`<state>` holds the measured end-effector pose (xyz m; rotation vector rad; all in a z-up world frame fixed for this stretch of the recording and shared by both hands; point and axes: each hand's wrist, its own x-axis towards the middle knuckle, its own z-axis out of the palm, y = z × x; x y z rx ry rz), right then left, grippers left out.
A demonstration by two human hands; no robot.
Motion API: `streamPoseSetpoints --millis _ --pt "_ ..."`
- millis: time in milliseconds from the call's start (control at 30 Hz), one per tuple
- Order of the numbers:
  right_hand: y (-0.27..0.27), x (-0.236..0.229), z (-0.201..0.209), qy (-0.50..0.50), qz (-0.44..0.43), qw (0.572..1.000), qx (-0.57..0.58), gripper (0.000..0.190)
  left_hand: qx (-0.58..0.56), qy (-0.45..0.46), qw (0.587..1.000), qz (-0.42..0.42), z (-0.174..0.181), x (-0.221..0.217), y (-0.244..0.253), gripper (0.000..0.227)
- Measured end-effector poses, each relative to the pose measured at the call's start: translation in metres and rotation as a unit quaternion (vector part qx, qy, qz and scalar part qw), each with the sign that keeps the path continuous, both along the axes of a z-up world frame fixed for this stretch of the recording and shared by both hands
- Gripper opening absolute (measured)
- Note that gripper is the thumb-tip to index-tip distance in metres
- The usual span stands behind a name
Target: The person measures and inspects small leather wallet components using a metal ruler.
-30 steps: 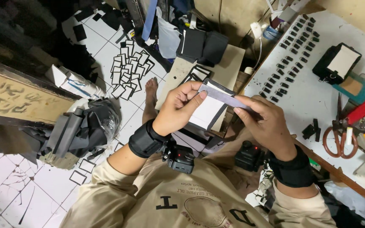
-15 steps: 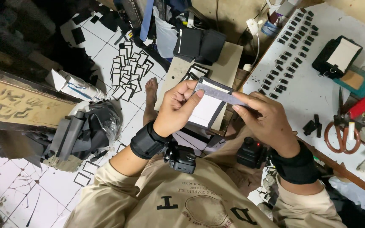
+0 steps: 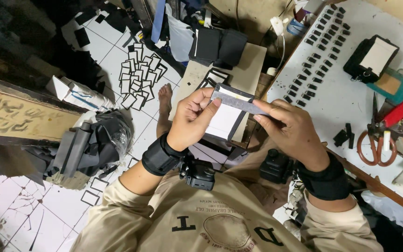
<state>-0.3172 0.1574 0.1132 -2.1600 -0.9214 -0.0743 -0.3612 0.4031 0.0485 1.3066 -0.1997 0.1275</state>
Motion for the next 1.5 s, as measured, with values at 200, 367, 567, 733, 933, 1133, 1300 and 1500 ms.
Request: streamPoseSetpoints --millis 200,367,567,733,933,1133,1300,1500 --pt "0.001 0.001 -0.003 0.024 -0.006 1.000 -0.001 0.034 0.023 -0.017 1.000 0.009 0.001 -0.002 0.001 0.019" --pt "0.002 0.002 -0.004 0.003 -0.001 1.000 -0.012 0.033 -0.021 0.011 1.000 -0.001 0.005 -0.003 0.002 0.020" --pt "0.005 0.002 -0.001 -0.010 0.006 1.000 -0.017 0.033 -0.022 0.013 1.000 0.009 0.000 -0.004 0.005 0.018" --pt "0.006 0.002 -0.001 -0.011 0.010 1.000 -0.025 0.032 -0.012 0.017 0.999 0.025 -0.002 -0.005 0.006 0.017" --pt "0.006 0.003 -0.001 0.000 0.013 1.000 -0.024 0.032 0.002 0.028 0.999 0.032 -0.002 -0.005 0.007 0.018" --pt "0.005 0.005 -0.004 0.014 0.015 0.999 -0.037 0.034 0.012 0.040 0.998 0.041 -0.001 -0.006 0.007 0.017" --pt "0.004 0.004 -0.004 0.022 0.013 0.999 -0.033 0.034 0.016 0.037 0.998 0.040 0.000 -0.005 0.006 0.016" --pt "0.002 0.005 -0.005 0.033 0.020 0.999 -0.020 0.034 0.042 0.039 0.997 0.042 0.002 -0.006 0.007 0.018"
